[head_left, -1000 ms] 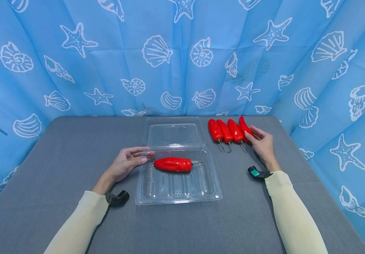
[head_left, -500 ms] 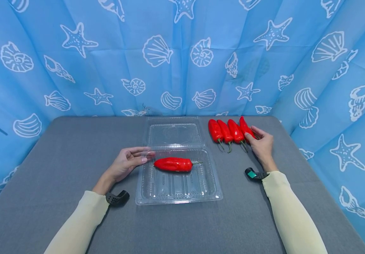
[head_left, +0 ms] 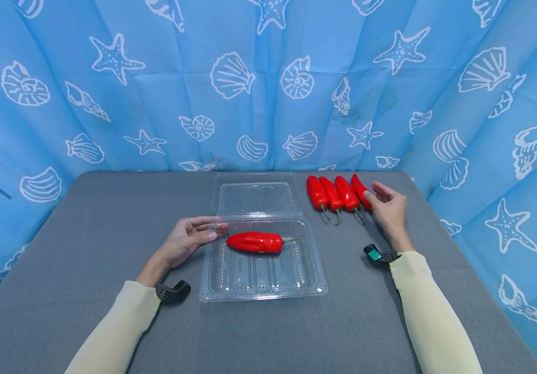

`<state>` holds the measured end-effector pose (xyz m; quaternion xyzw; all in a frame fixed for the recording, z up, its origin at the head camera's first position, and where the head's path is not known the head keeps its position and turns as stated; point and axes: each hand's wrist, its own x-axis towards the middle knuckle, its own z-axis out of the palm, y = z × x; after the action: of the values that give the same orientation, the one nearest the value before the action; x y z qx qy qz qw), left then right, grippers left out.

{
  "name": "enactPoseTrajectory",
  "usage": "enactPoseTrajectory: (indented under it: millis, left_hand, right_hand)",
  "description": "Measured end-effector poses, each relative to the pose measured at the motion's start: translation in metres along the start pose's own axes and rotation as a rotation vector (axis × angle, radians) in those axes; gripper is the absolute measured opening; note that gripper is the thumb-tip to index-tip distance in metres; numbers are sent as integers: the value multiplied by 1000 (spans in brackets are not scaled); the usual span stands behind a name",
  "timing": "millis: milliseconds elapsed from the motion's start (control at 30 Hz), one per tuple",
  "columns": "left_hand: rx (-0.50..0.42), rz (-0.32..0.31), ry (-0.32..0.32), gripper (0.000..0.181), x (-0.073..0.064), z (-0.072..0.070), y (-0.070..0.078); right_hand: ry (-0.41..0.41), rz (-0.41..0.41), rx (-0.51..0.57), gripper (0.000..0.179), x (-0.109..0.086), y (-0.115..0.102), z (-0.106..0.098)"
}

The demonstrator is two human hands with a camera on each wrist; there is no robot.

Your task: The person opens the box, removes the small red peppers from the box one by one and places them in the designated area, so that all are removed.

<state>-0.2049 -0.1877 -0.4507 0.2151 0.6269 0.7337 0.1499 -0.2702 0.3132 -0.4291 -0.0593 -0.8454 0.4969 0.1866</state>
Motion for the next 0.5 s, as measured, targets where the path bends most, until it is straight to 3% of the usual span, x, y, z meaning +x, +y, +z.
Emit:
enactPoseTrajectory:
  millis: [267, 500]
  left_hand:
    - [-1, 8, -8, 56, 0, 0, 0]
    - [8, 1, -4, 56, 0, 0, -1]
  right_hand:
    - [4, -64, 11, 53, -1, -19, -6]
    - [-89, -87, 30, 57, -8, -45, -5]
